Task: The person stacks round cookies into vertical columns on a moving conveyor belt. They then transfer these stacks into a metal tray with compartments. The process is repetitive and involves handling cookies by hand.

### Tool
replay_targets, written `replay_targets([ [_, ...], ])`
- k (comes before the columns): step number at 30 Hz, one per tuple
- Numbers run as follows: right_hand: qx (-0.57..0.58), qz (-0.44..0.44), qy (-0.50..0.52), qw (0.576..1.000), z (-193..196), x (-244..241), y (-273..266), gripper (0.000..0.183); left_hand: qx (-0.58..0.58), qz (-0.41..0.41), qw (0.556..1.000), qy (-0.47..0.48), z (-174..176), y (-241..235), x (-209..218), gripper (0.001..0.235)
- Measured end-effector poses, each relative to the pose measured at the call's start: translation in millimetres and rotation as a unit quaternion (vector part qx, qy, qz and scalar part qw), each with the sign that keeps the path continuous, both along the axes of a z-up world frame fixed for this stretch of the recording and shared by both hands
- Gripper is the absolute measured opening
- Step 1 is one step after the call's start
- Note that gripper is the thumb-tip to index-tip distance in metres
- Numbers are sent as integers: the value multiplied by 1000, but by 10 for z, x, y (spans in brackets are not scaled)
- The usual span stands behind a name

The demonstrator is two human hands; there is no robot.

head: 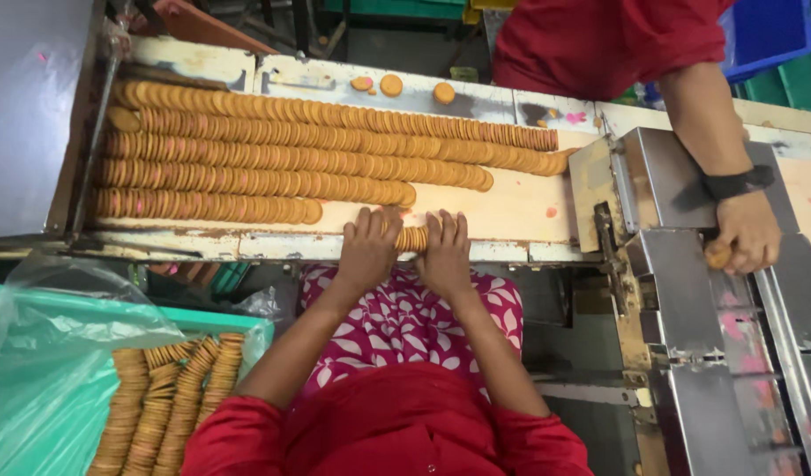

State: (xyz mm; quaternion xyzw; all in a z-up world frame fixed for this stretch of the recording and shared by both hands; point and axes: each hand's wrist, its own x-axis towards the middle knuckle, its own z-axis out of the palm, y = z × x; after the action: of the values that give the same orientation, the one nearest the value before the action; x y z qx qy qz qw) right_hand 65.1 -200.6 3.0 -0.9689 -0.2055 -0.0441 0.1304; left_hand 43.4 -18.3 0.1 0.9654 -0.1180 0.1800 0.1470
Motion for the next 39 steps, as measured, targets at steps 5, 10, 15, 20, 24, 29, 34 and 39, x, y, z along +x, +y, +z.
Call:
replay_targets([
  [5,-21,41,-75,996,-37,-53,-49,71,-23,-28,999,39,80,-35,-18,74],
  [10,-55,63,-32,996,-58,161,-199,67,7,-15,1000,-1,43,-77,71,68],
  [15,-40,89,11,995,-14,334,-317,66,7,-39,999,21,19,-82,122,62],
  [20,26,69,37,997,150,383,-541,68,9,-48,995,87,-17,-60,225,61],
  [24,125,60,-64,988,733,486,-1239,69,-28,-42,989,137,56,-131,334,59],
  [29,94,-13,-149,984,1691,249,-2735,64,-61,-74,988,122,384,-501,381,55],
  [34,56,-174,-115,976,2152,-591,-4047,68,-57,-191,975,98,946,-1373,435,54],
  [39,-23,-280,-76,957,2087,-1097,-4828,63,-68,-303,946,93,1573,-2712,541,58],
])
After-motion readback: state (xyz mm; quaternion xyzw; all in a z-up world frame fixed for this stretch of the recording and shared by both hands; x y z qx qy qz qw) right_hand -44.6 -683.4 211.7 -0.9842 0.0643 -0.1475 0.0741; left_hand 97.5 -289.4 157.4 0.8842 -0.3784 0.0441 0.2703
